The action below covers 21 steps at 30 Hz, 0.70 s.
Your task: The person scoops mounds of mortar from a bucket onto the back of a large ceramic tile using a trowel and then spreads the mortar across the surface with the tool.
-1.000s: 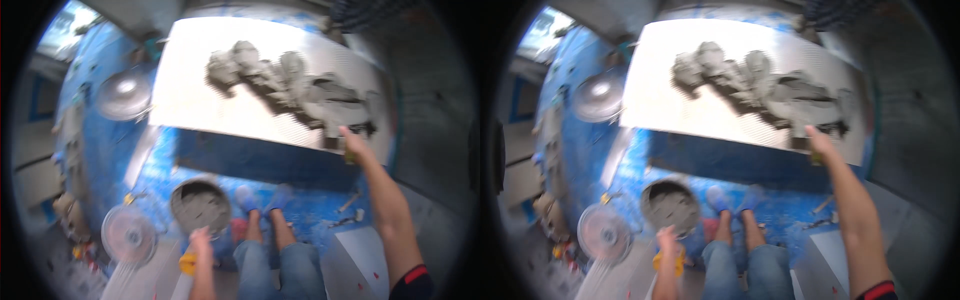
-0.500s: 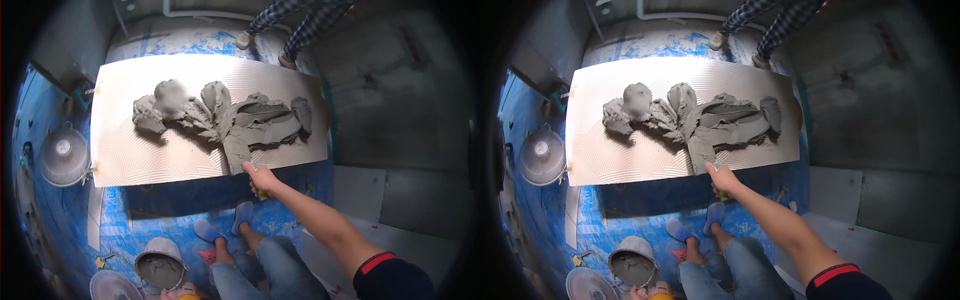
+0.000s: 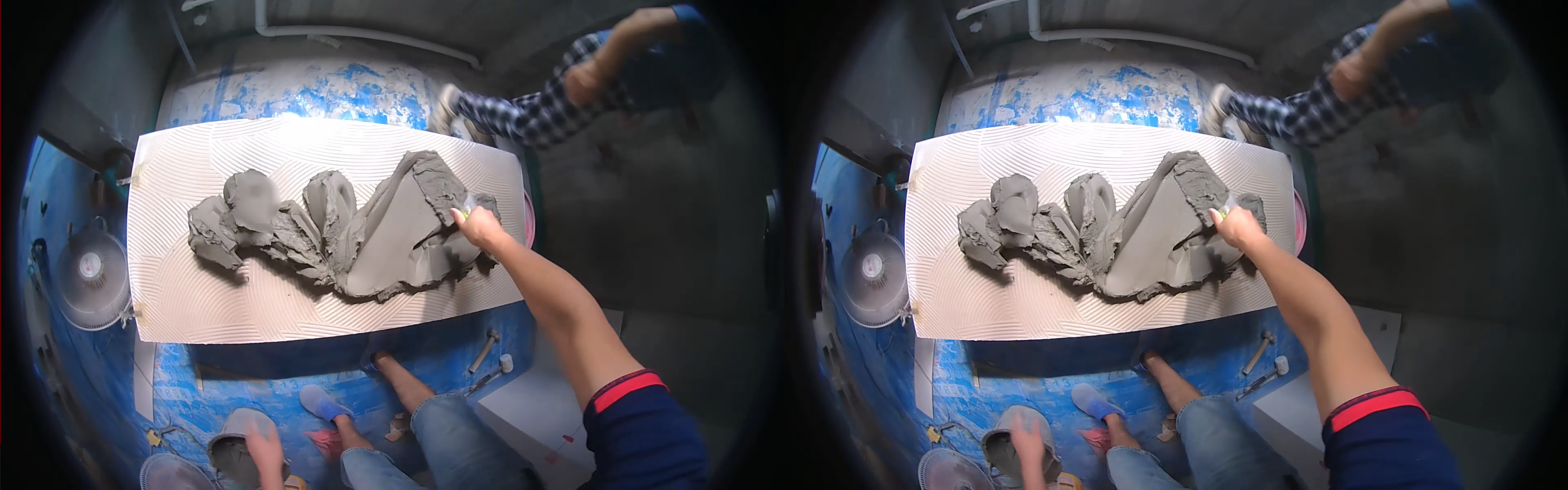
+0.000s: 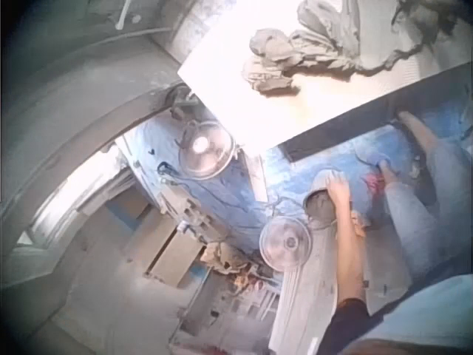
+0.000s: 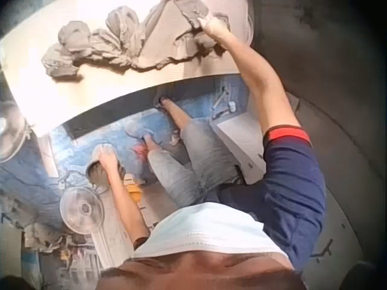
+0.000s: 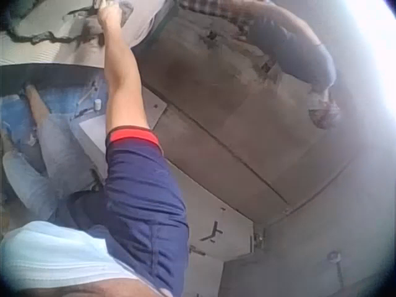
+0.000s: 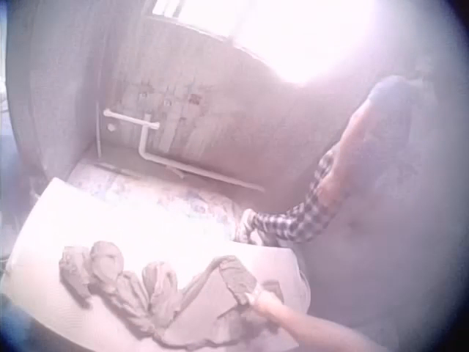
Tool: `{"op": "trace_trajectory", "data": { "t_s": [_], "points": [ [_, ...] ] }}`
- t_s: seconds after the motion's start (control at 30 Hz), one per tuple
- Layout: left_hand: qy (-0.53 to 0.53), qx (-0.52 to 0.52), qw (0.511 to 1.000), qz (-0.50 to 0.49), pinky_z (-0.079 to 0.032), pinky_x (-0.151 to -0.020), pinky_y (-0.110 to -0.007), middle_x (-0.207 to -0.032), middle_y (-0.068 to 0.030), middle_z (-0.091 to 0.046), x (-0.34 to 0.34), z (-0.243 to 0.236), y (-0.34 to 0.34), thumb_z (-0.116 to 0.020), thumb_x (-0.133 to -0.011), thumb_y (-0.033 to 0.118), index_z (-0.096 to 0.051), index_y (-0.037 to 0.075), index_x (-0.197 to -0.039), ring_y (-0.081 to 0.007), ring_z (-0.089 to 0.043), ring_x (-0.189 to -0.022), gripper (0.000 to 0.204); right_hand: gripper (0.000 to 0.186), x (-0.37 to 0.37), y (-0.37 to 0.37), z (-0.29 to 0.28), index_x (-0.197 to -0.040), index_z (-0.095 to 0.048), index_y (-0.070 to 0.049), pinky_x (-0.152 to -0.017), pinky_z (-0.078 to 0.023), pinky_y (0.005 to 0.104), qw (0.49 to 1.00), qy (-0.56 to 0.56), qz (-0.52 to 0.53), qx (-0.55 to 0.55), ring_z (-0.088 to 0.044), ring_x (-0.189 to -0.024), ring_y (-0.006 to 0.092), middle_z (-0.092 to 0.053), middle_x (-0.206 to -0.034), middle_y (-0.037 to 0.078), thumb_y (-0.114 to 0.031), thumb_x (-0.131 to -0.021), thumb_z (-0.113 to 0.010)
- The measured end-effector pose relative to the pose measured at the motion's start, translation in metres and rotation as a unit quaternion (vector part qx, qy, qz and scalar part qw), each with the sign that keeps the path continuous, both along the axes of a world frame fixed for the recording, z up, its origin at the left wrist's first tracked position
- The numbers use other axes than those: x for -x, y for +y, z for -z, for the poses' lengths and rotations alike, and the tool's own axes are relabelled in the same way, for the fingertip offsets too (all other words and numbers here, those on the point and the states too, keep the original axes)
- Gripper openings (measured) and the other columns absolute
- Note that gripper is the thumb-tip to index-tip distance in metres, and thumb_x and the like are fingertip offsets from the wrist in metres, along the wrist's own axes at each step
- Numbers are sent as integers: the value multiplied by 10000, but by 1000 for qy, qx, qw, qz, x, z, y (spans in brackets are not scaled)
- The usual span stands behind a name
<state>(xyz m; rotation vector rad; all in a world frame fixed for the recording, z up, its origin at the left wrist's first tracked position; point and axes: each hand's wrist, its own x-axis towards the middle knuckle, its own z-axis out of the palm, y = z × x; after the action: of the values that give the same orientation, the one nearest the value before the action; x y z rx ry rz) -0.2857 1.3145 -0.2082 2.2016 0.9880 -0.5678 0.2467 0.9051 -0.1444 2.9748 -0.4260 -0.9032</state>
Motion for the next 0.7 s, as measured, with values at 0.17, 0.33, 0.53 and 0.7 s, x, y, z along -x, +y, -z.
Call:
{"op": "trace_trajectory", "data": {
  "t_s": [0.17, 0.33, 0.53, 0.7],
  "points": [
    [-4, -131, 991, -7, -197, -1152, -444, -1495, -311, -227, -197, 30, 19, -737, -782, 391, -261, -114, -1416, -424, -219, -1401, 941, 767, 82, -30, -3, -1022, -624, 110, -833, -503, 489, 987, 123, -72, -68, -631, -953, 463, -640, -984, 329, -630, -867, -498],
    [207, -129, 968, -65, -89, -1174, -471, -1504, -379, -33, -316, 53, -36, -791, -639, 572, -74, -151, -1436, -462, -41, -1432, 1292, 646, -26, -116, -19, -881, -629, 49, -698, -534, 486, 974, 32, -218, 52, -663, -795, 413, -662, -808, 266, -589, -875, -531],
    [226, -163, 959, -60, -64, -1170, -491, -1485, -415, -23, -303, 69, -35, -800, -599, 609, -36, -187, -1418, -481, -7, -1428, 1374, 688, 54, -155, -18, -1012, -626, 112, -772, -521, 494, 986, 72, -108, -102, -648, -795, 475, -640, -825, 333, -557, -879, -538],
    [210, -180, 961, -10, -79, -1167, -491, -1465, -435, -68, -296, 79, -31, -796, -636, 574, -85, -214, -1395, -501, -50, -1412, 1305, 578, -11, -244, -16, -840, -595, -55, -583, -534, 475, 936, 98, -332, 60, -664, -637, 365, -648, -676, 187, -631, -840, -542]
  ]
}}
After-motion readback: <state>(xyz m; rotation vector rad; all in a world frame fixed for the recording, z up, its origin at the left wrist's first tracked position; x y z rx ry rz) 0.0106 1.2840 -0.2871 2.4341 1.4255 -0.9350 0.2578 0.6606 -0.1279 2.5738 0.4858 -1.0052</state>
